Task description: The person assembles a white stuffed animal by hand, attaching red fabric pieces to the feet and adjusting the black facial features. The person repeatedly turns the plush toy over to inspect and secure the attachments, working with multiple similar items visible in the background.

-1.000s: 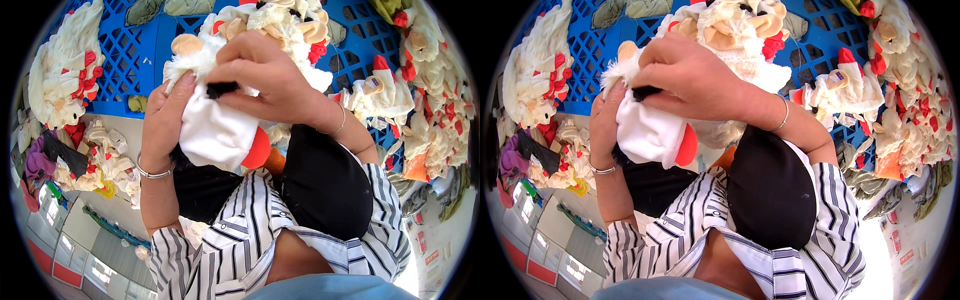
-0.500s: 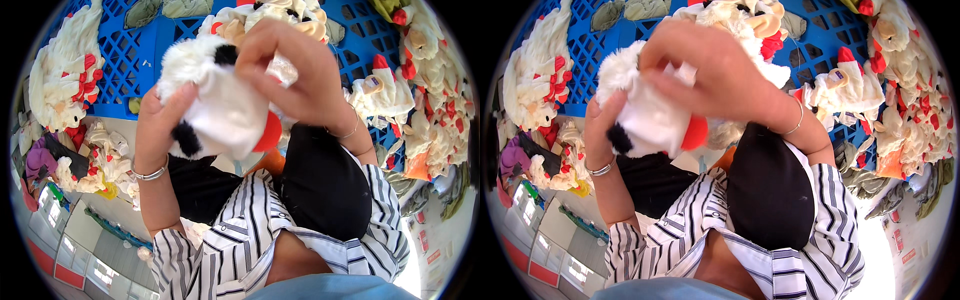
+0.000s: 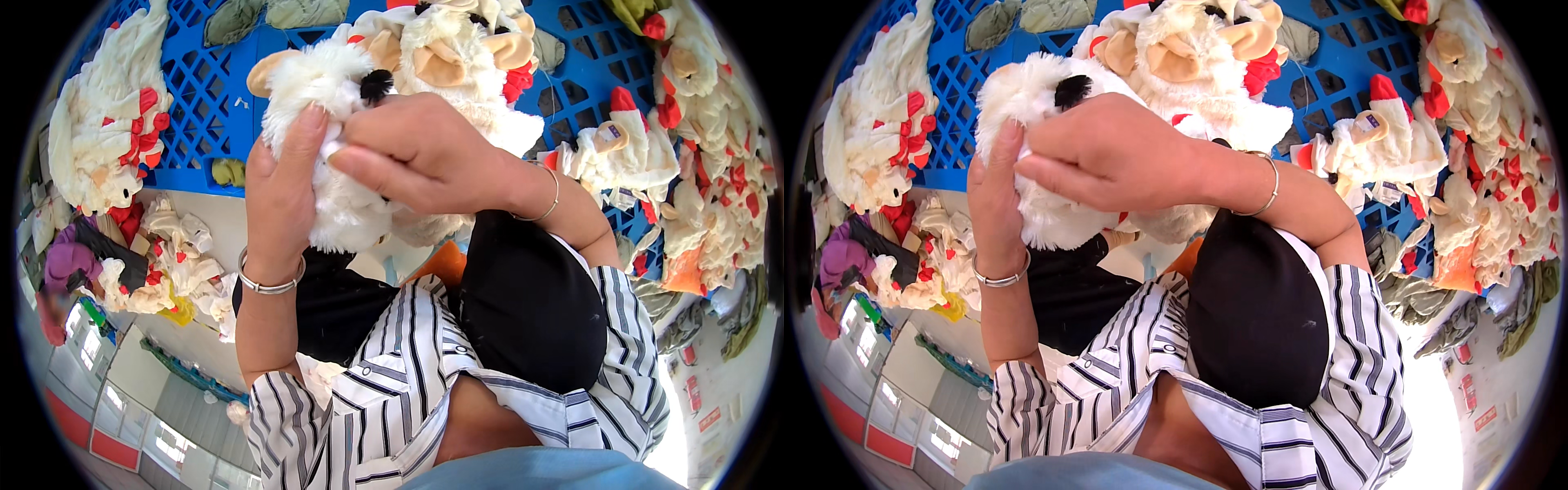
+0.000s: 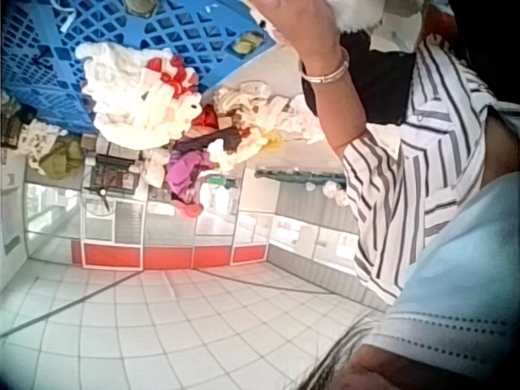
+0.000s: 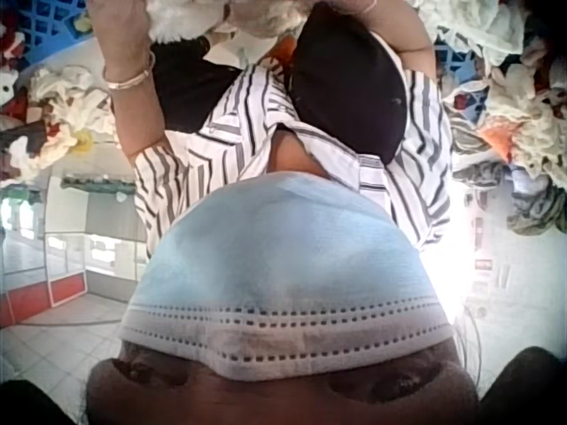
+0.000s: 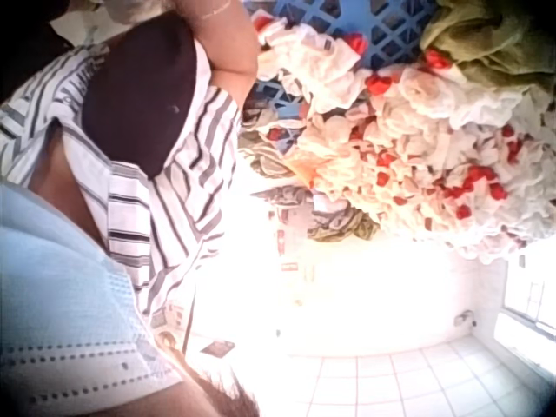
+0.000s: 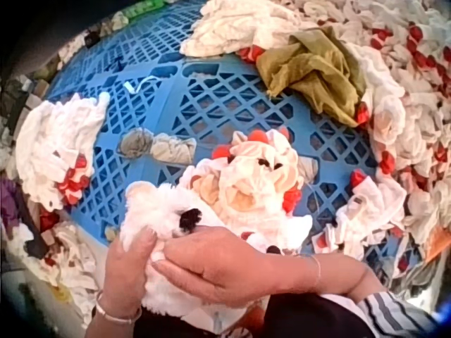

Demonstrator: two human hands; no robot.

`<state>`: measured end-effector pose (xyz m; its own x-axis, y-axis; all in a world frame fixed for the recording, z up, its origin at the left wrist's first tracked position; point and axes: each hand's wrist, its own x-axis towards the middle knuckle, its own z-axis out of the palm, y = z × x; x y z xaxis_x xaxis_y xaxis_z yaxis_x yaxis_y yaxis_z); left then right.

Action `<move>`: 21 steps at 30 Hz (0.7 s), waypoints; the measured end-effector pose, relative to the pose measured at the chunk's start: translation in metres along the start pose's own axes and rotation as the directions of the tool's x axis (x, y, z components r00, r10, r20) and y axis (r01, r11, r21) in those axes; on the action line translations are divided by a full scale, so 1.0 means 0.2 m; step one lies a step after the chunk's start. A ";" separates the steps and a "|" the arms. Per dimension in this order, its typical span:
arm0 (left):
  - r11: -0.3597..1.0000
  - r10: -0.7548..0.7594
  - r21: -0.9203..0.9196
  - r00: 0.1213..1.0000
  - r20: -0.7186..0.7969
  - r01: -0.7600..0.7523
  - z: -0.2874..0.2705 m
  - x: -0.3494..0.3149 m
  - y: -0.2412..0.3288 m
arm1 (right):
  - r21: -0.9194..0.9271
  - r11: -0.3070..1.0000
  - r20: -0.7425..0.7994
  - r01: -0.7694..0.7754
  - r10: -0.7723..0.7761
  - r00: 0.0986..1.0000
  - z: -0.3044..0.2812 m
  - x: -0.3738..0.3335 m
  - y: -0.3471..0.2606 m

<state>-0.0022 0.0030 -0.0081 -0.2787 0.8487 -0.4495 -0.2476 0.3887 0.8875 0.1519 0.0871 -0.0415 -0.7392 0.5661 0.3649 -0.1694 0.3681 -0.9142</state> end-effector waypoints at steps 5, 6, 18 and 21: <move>0.997 -0.001 -0.074 0.956 -0.294 -0.022 -0.07 0.04 0.01 | 0.445 0.885 -0.298 -0.139 0.292 0.909 -0.20 -0.04 0.06; 0.996 0.035 -0.070 0.969 -0.246 -0.054 -0.04 0.02 0.06 | 0.378 0.900 -0.307 -0.215 0.341 0.888 -0.22 -0.05 0.08; 0.939 0.153 0.318 0.987 -0.042 -0.132 -0.20 0.02 -0.02 | 0.079 0.960 0.207 -0.270 0.249 0.946 -0.18 -0.14 0.19; 0.857 0.062 0.414 0.859 0.509 -0.308 -0.12 -0.01 0.01 | 0.335 0.942 -0.247 -0.037 0.125 0.961 -0.30 -0.20 0.06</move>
<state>-0.0236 -0.0064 -0.0075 0.2172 0.9355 -0.2787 0.2581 0.2204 0.9407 0.2185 0.1142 -0.0570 -0.5706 0.7721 0.2798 -0.3505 0.0791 -0.9332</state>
